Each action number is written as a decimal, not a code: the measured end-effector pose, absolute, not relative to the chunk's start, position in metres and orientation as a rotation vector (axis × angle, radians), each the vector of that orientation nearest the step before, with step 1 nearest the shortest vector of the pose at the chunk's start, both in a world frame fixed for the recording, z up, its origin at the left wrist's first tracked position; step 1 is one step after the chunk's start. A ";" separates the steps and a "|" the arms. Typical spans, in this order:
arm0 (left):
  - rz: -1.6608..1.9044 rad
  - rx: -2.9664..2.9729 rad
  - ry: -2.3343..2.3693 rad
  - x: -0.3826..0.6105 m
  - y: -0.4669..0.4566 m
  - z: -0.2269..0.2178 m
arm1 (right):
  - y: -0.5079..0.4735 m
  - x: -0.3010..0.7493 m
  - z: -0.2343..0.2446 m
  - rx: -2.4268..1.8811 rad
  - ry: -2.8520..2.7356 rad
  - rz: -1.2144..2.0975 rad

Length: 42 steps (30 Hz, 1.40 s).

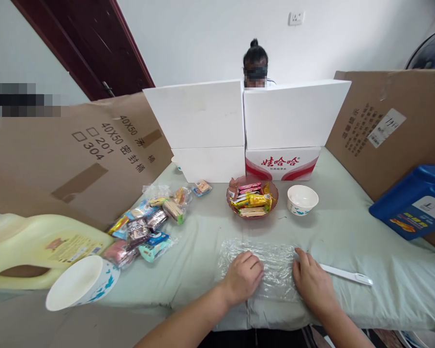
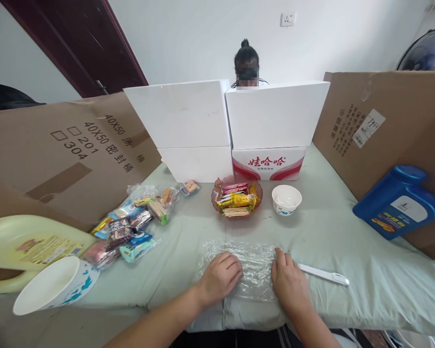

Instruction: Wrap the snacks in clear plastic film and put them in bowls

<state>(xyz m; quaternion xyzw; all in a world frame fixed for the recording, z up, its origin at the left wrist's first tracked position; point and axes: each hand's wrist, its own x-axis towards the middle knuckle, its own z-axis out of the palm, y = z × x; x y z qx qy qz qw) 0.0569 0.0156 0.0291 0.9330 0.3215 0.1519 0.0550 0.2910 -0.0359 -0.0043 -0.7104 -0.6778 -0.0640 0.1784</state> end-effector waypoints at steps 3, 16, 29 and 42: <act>0.459 2.790 0.933 0.062 0.013 0.019 | -0.032 0.294 0.001 -1.950 -1.830 -0.101; 0.314 2.636 1.152 0.054 0.024 0.027 | -0.013 0.296 -0.004 -1.756 -1.637 0.087; 0.381 2.321 1.417 0.029 0.076 0.042 | -0.008 0.296 -0.019 -1.720 -1.816 -0.103; 0.268 2.366 1.338 0.022 0.083 0.049 | -0.010 0.294 -0.020 -1.801 -1.845 -0.126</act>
